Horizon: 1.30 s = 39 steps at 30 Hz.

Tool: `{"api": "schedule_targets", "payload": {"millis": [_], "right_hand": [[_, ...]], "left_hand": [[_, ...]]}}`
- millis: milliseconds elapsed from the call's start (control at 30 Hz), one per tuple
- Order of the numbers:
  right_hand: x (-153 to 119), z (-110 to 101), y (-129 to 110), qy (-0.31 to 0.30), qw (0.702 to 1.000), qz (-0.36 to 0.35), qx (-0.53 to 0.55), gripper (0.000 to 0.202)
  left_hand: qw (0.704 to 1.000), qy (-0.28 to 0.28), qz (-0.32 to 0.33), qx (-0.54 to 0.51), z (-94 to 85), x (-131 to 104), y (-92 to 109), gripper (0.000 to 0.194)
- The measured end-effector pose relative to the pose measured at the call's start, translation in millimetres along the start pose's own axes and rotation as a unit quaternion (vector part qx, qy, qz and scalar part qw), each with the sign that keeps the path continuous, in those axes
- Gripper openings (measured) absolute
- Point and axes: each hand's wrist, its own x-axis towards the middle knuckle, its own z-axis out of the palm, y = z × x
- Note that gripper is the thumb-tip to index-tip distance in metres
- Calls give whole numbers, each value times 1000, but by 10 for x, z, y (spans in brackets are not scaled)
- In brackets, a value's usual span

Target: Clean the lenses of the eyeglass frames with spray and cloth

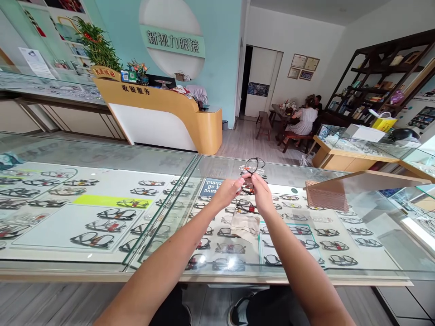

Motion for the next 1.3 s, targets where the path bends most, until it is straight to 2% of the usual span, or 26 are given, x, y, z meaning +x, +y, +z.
{"api": "schedule_targets", "payload": {"millis": [67, 133, 233, 333, 400, 467, 633, 900, 1167, 1300], "right_hand": [[3, -21, 2, 3, 1000, -5, 4, 43], [16, -59, 11, 15, 1000, -15, 1, 41], [41, -111, 38, 32, 999, -26, 2, 38], [50, -130, 53, 40, 999, -28, 4, 40], [46, -128, 51, 39, 999, -28, 2, 39], [45, -131, 49, 35, 999, -29, 0, 39], [87, -190, 89, 42, 999, -26, -5, 39], [152, -254, 97, 79, 997, -23, 0, 40], [164, -245, 46, 75, 997, -22, -9, 45], [171, -256, 40, 74, 997, -30, -15, 46]], "left_hand": [[1000, -7, -12, -16, -25, 1, 6, 71], [998, 12, -24, -51, -81, 27, -7, 72], [991, 117, -31, -61, -203, 125, -111, 62], [969, 240, -62, 1, -327, 250, -307, 30], [955, 280, -96, 25, -393, 312, -451, 18], [944, 302, -126, 40, -446, 348, -576, 18], [926, 331, -165, 79, -564, 374, -769, 18], [904, 375, -174, 113, -698, 407, -945, 26], [902, 379, -174, 112, -713, 395, -927, 37], [901, 378, -177, 119, -659, 392, -850, 42]]}}
